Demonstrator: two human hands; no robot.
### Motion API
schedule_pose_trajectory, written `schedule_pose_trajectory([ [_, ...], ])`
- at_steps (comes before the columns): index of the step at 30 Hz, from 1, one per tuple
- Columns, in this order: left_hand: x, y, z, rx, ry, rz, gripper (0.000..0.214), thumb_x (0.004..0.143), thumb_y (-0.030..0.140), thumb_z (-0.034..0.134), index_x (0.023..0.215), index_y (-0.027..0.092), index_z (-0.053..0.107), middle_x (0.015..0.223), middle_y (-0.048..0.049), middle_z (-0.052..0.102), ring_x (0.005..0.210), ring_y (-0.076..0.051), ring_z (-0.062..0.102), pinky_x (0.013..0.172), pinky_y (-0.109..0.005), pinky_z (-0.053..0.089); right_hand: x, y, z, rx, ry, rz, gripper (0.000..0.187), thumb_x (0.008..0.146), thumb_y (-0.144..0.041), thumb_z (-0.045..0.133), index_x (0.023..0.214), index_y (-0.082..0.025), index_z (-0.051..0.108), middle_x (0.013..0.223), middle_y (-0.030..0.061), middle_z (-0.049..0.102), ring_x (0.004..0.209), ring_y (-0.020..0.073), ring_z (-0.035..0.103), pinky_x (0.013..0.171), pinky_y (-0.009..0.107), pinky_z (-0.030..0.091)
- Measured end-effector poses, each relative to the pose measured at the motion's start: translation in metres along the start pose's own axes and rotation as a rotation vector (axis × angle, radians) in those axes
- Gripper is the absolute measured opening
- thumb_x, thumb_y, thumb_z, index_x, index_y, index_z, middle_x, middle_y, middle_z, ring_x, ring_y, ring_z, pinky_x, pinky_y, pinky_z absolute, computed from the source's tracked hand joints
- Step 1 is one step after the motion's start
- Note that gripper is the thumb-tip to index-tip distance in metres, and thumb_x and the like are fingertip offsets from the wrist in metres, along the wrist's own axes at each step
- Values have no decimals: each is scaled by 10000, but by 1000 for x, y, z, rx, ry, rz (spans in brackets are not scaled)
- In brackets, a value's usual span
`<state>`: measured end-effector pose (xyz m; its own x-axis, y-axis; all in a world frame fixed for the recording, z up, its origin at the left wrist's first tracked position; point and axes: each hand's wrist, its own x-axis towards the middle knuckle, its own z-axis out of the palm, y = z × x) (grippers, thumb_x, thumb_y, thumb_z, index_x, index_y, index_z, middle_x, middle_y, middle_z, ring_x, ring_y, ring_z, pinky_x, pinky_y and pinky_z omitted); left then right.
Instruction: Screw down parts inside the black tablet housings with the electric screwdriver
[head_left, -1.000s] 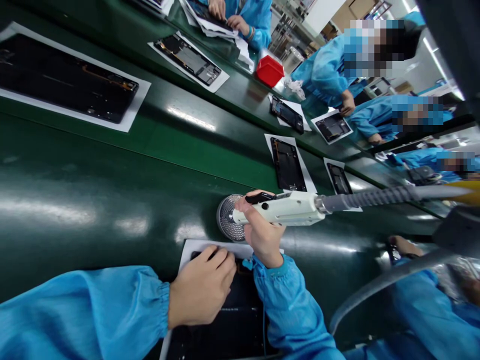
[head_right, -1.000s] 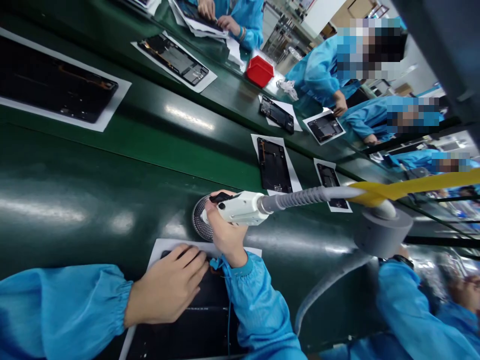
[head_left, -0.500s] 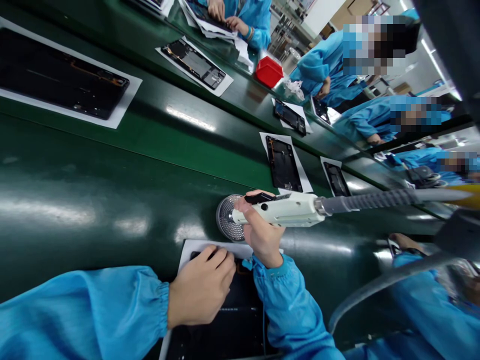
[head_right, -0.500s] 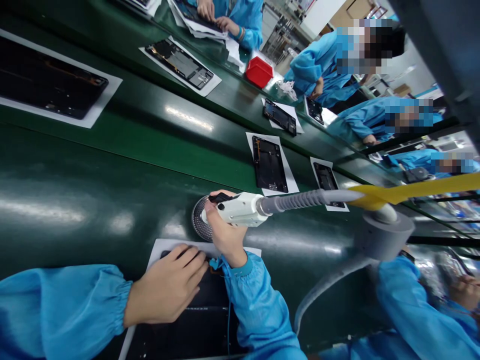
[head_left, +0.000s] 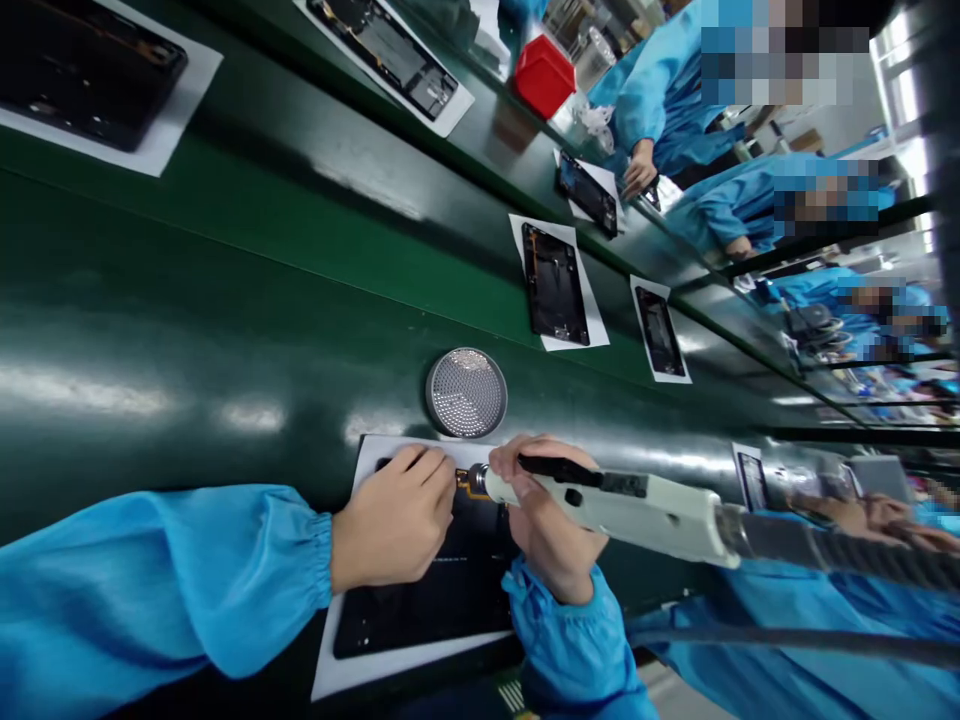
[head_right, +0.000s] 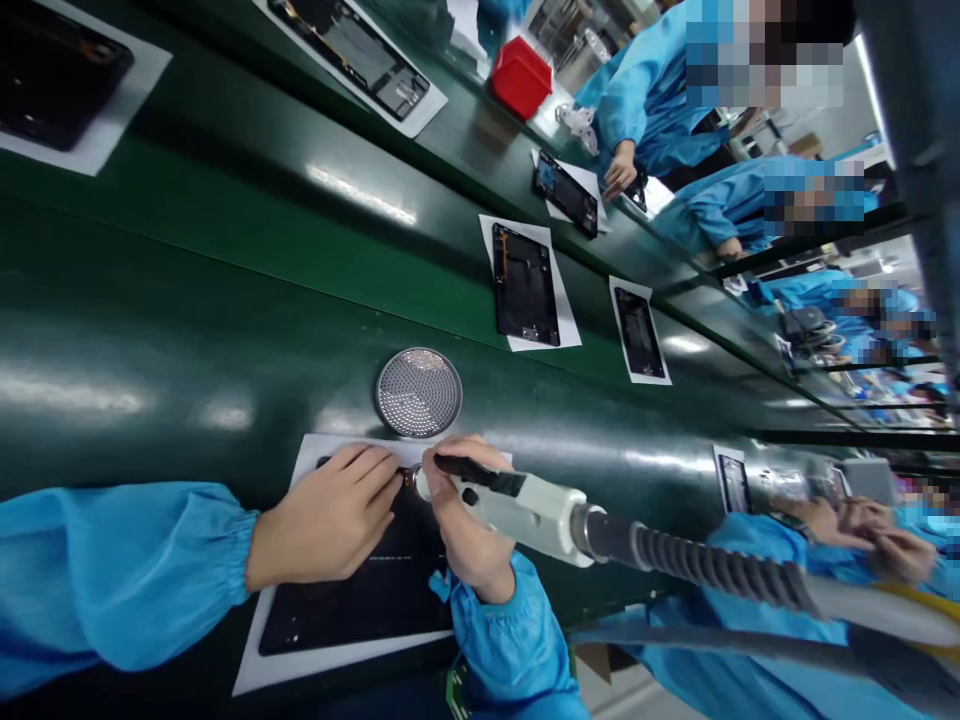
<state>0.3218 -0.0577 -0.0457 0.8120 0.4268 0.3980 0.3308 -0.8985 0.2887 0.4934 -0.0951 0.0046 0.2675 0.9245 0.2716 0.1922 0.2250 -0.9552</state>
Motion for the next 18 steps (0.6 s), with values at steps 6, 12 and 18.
schedule_pose_trajectory([
  [6,1,0,1,14,1,4,290,945,266,543,1002,48,727,980,-165,656,936,-308,578,845,-450,458,3,1,2,-2,6,15,172,877,-187,669,1032,-259,683,877,28,636,809,219,619,741,416,502],
  [12,0,0,2,22,-13,18,312,938,261,557,1047,17,718,1021,-184,663,973,-325,581,860,-461,451,1,4,3,-30,10,28,162,861,-185,668,1010,-248,659,867,18,632,785,209,624,724,399,499],
  [18,0,0,3,3,-22,14,295,950,267,538,1001,42,723,1001,-180,658,953,-315,580,862,-471,456,5,2,7,56,-54,6,200,859,-122,645,991,-271,663,831,-11,619,767,200,613,699,385,482],
])
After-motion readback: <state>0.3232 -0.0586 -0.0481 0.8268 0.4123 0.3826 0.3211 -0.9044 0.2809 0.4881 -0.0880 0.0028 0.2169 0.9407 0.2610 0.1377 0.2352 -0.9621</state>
